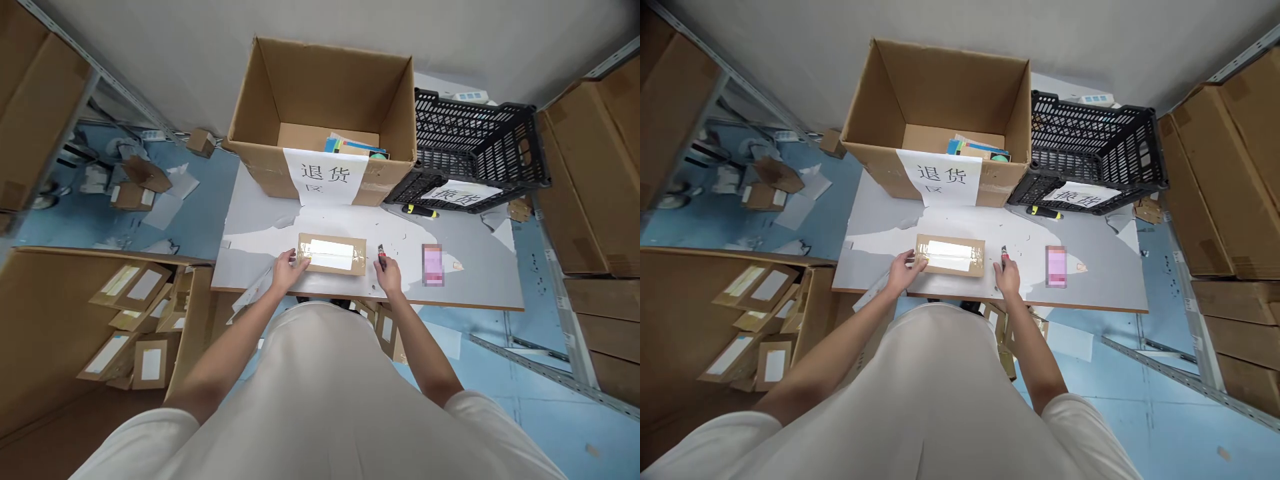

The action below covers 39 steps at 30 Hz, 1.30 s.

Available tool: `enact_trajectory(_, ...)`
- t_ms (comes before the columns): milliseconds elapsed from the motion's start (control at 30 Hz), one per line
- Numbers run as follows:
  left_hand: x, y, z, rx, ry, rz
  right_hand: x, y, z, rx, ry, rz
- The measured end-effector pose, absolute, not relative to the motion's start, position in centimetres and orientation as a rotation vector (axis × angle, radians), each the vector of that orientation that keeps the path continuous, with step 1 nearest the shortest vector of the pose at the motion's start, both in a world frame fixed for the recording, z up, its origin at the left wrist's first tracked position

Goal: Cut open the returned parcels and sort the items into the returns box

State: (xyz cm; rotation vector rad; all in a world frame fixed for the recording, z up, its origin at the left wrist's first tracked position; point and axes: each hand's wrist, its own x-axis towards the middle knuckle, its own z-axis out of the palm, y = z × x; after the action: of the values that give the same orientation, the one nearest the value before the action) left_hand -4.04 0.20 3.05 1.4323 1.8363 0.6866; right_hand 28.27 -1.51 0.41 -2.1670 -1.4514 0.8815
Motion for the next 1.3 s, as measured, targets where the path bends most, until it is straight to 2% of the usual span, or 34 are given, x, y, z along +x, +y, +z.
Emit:
enact_trajectory(100, -3.5, -1.2, 3.4, 1.681, 1.848, 0.799, 29.8, -2.5, -1.3, -2.445, -1.419, 0.823)
enact_trajectory(300, -2.0, -2.6, 3.0, 2.127, 1.282, 0.617, 30.9, -0.8, -0.6, -2.491, -1.527, 0.974)
enact_trajectory(433, -1.5, -2.2, 2.2, 2.119, 1.304, 0.624, 29.4, 1.1, 4.6, -2.127, -1.705, 0.843)
enact_trajectory(500, -1.4, -2.0, 2.0, 2.118, 1.325, 0.655, 27.0, 1.9, 7.6, -1.818, -1.979, 0.827)
enact_trajectory(567, -1.4, -1.9, 1.8, 2.160, 1.344, 0.687, 24.0, 2.8, 10.0, -1.526, -2.332, 0.954)
enact_trajectory(633, -1.3, -1.8, 1.6, 2.238, 1.356, 0.712, 20.9, 3.8, 11.3, -1.419, -2.641, 0.962)
enact_trajectory(833, -1.3, -1.8, 1.2, 2.466, 1.359, 0.784, 16.9, 5.7, 12.1, -1.369, -3.166, 0.695)
enact_trajectory(1300, -1.1, -1.5, 0.0, 2.408, 1.395, 0.788, 14.7, 4.8, 14.0, -1.421, -3.340, 0.313)
